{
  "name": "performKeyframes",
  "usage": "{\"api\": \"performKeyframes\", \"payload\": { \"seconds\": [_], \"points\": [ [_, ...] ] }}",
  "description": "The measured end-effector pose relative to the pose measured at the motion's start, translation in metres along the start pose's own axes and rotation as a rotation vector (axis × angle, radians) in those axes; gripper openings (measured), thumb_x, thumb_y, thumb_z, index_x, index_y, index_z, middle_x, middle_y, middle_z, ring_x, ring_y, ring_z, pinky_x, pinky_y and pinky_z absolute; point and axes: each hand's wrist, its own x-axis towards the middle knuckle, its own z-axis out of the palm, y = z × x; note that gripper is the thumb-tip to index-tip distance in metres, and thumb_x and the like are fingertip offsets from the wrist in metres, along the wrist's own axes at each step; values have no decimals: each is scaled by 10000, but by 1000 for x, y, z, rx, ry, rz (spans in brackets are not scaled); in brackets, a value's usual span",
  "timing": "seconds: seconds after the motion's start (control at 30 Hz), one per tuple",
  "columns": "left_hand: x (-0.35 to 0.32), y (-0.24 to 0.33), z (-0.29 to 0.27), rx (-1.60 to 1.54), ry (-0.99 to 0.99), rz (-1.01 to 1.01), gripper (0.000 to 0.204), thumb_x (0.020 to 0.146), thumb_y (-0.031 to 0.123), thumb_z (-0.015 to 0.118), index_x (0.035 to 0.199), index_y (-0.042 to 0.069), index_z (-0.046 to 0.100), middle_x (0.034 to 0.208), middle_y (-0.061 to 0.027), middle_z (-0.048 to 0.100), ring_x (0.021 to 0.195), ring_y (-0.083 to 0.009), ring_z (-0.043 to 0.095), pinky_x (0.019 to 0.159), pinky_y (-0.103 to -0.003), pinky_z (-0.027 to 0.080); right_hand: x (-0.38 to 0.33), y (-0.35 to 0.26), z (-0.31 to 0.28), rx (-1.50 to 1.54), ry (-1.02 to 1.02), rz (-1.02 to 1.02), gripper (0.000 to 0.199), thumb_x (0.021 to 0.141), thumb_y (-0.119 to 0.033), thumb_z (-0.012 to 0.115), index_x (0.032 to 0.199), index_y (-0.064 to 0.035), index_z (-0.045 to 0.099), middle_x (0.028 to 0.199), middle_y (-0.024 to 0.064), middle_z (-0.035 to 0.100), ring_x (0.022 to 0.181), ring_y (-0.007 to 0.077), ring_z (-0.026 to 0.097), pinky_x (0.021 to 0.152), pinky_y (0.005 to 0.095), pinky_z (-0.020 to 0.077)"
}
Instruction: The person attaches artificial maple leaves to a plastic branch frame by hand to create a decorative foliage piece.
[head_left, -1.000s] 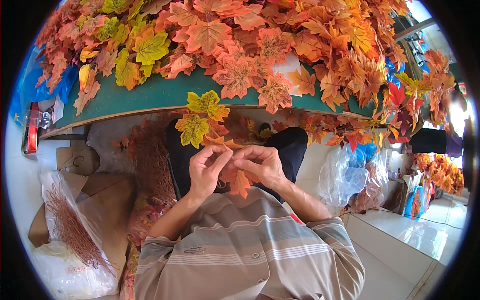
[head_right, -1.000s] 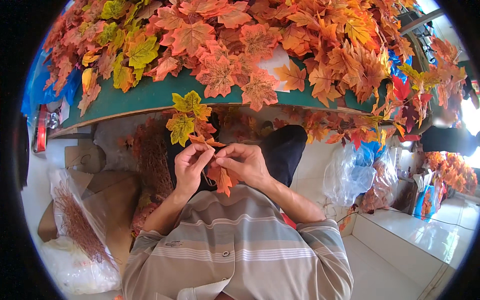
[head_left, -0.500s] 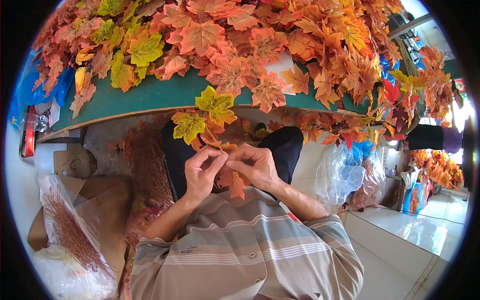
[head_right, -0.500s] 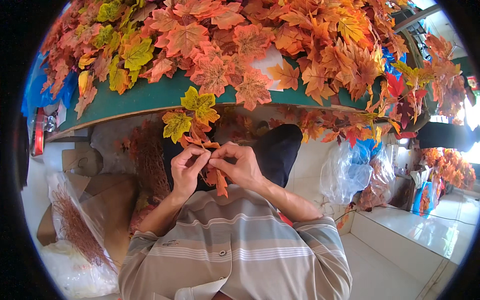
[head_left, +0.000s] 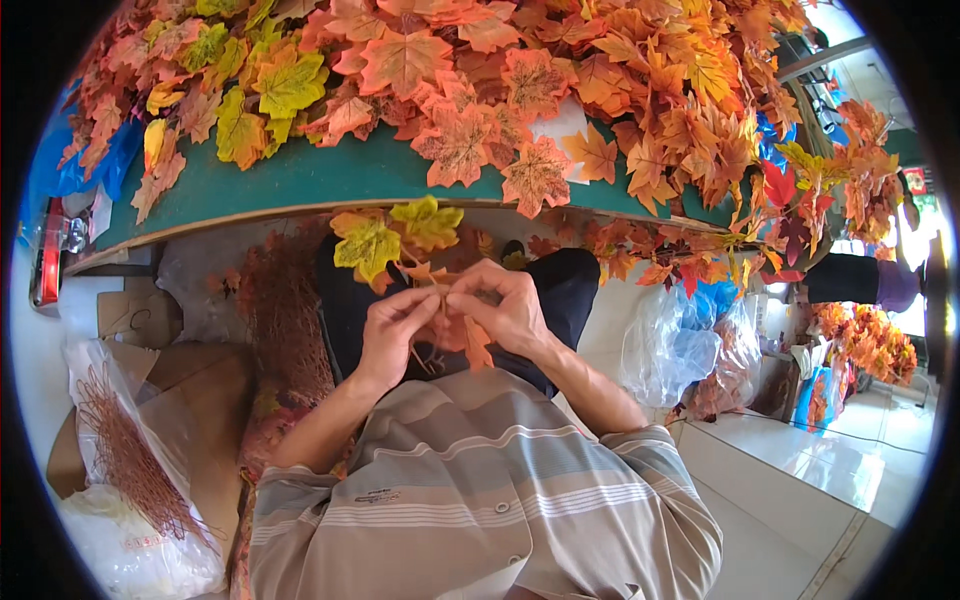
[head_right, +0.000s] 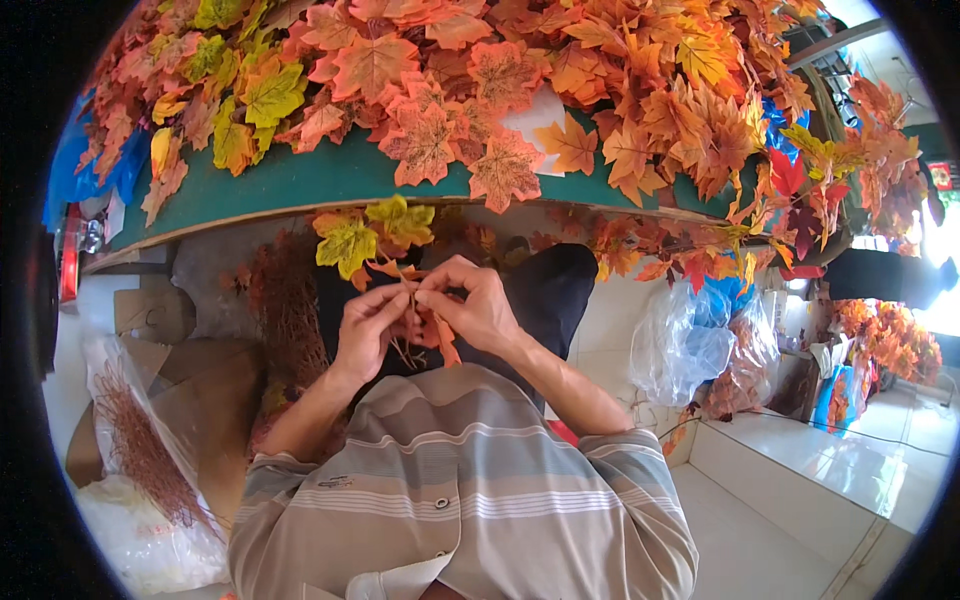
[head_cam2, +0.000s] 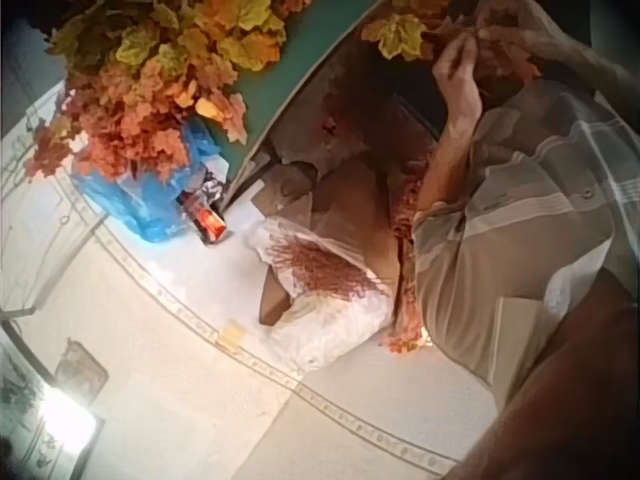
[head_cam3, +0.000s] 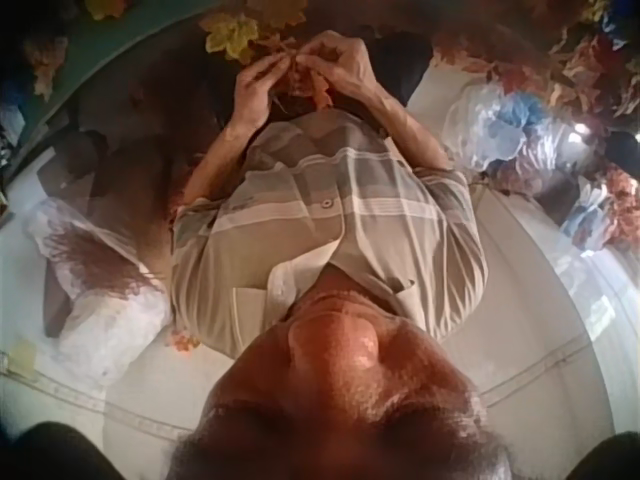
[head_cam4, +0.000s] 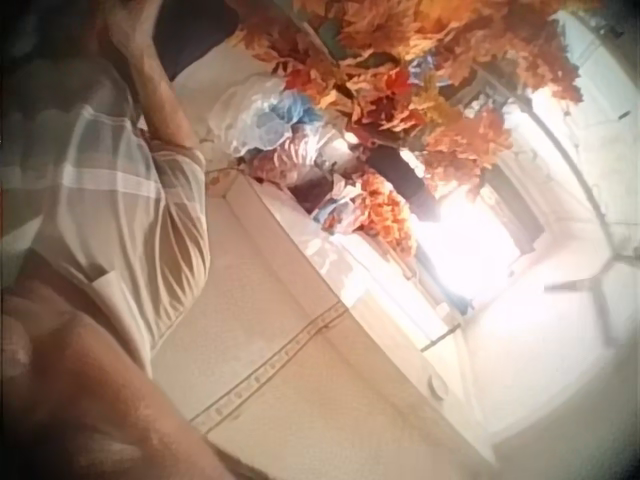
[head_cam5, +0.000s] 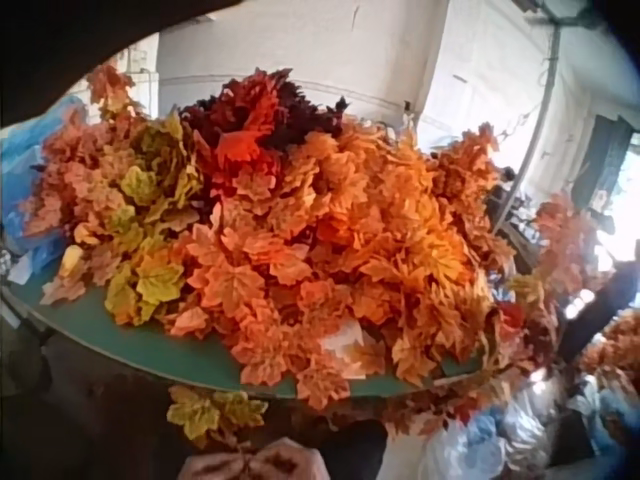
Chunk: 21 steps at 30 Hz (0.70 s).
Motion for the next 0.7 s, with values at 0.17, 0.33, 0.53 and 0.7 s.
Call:
{"api": "performKeyframes", "payload": {
  "seconds": [0.17, 0.33, 0.53, 0.7],
  "points": [
    [-9, -6, -8, -116, -68, -95, 227, 949, 134, 537, 1078, -33, 621, 883, -77, 663, 763, -140, 648, 668, -272, 564, 8, 19, -4, 334, -74, 213, 66, 854, -17, 642, 883, 43, 636, 807, 79, 655, 748, 121, 638, 707, 244, 507],
    [-19, 1, -9, 28, -83, -168, 201, 918, 126, 592, 1028, -35, 642, 846, -71, 654, 686, -138, 630, 606, -261, 518, 1, 10, 0, 350, -74, 205, 70, 854, -25, 643, 888, 34, 628, 802, 78, 660, 754, 119, 636, 697, 243, 510],
    [-13, 7, -10, 44, -50, -289, 186, 888, 154, 640, 926, -25, 674, 666, -24, 583, 510, -81, 518, 426, -211, 369, 4, 13, -1, -333, 97, -330, 74, 744, -38, 709, 793, -25, 654, 757, 88, 593, 732, 221, 602, 621, 315, 493],
    [14, -17, -26, 91, -16, -406, 184, 859, 181, 655, 860, -2, 677, 653, -34, 593, 459, -75, 466, 394, -205, 299, 7, 45, 1, -479, 31, -267, 77, 734, -92, 680, 775, -37, 642, 717, 122, 601, 650, 286, 611, 596, 360, 493]
  ]
}}
